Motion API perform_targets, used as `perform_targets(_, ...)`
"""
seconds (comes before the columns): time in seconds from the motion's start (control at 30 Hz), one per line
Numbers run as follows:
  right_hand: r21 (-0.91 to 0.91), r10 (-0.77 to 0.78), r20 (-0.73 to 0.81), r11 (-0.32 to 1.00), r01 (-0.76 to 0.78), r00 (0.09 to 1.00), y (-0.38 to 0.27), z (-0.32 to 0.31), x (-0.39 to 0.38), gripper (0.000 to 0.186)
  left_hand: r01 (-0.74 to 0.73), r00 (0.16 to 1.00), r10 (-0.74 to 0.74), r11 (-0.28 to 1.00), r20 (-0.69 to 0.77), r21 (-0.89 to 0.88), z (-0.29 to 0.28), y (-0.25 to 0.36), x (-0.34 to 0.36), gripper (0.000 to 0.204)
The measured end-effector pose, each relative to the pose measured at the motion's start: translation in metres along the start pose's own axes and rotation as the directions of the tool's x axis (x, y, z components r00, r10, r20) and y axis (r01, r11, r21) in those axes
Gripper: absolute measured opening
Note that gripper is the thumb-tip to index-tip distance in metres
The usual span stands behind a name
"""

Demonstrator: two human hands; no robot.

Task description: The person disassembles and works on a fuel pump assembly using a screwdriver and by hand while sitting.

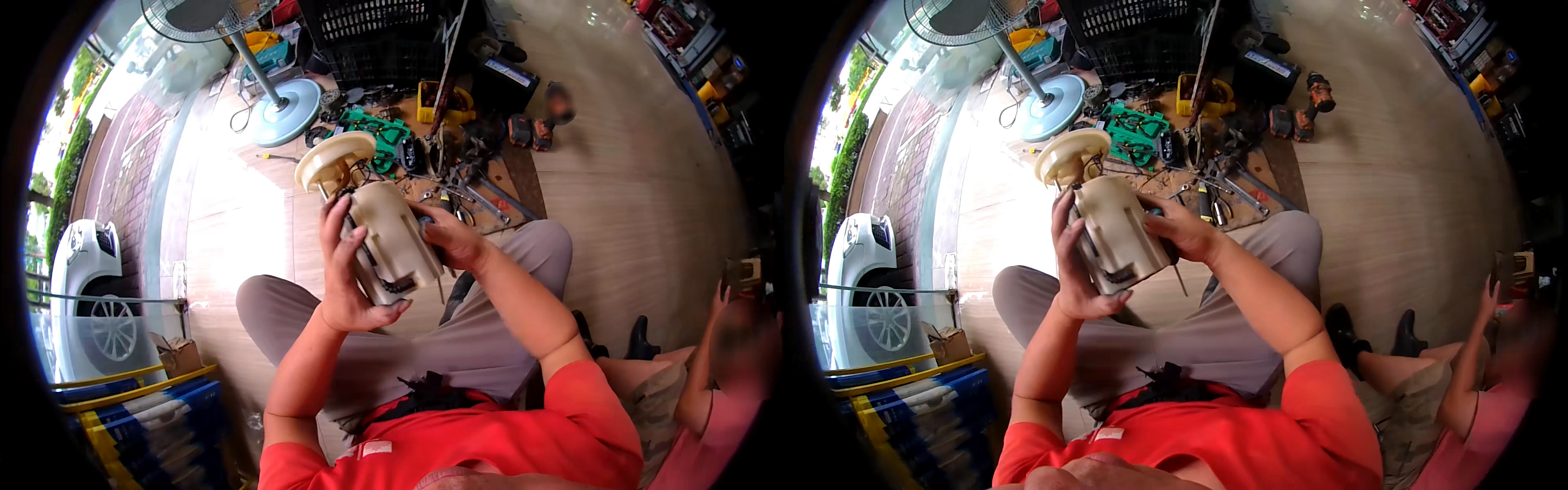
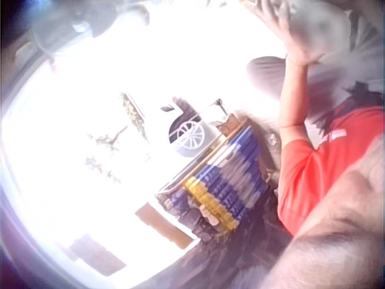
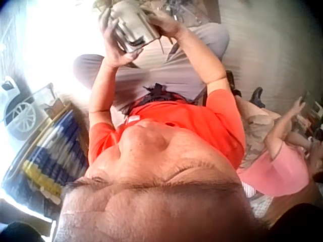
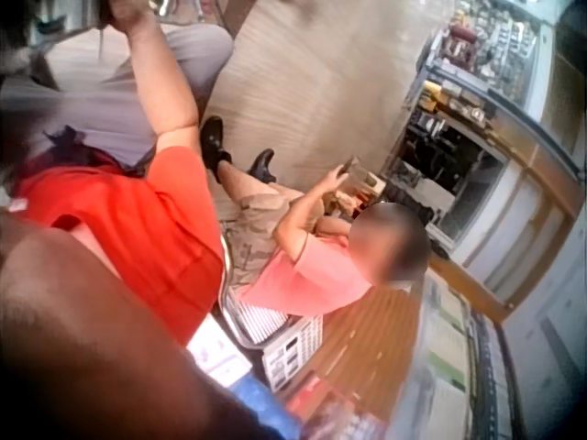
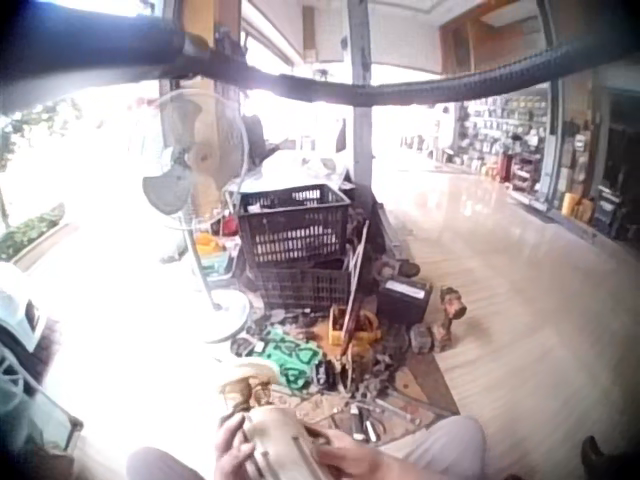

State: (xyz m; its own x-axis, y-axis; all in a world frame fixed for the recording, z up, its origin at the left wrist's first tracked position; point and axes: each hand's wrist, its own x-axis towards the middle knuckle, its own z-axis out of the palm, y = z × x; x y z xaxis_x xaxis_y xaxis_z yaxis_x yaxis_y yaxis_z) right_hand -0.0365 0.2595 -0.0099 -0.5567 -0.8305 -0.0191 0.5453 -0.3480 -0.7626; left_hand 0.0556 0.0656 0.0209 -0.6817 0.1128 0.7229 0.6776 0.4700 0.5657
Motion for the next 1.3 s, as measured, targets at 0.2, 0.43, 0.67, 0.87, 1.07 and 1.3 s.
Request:
perform_targets(0.2,0.077,-0.131,0.061,0.989,0.127,0.989,0.021,-0.020,0.006,0.111,0.335,0.878,-0.433,0.860,-0.204,-0.384,0.023,0.000,-0.015,0.085)
perform_targets(0.43,-0.130,-0.094,0.072,0.986,0.102,0.993,0.021,-0.028,0.034,0.123,0.501,0.583,-0.808,0.279,0.082,-0.819,0.025,-0.038,-0.073,0.081)
perform_targets(0.67,-0.188,-0.065,0.053,0.979,0.074,0.997,0.024,-0.027,0.050,0.122,0.603,0.573,-0.814,0.336,0.099,-0.723,0.014,-0.046,-0.075,0.072)
perform_targets(0.87,-0.365,0.106,-0.025,0.925,-0.108,0.994,0.014,-0.033,0.051,0.104,0.541,0.558,-0.823,0.264,0.107,-0.799,0.005,-0.038,-0.056,0.069)
perform_targets(1.07,-0.289,0.123,-0.059,0.948,-0.134,0.991,0.021,-0.036,0.055,0.105,0.460,0.541,-0.836,0.207,0.088,-0.864,0.002,-0.031,-0.048,0.075)
perform_targets(1.3,-0.195,0.056,0.045,0.980,-0.046,0.997,0.019,-0.043,0.054,0.106,0.445,0.621,-0.777,0.239,0.105,-0.863,-0.006,-0.026,-0.039,0.083)
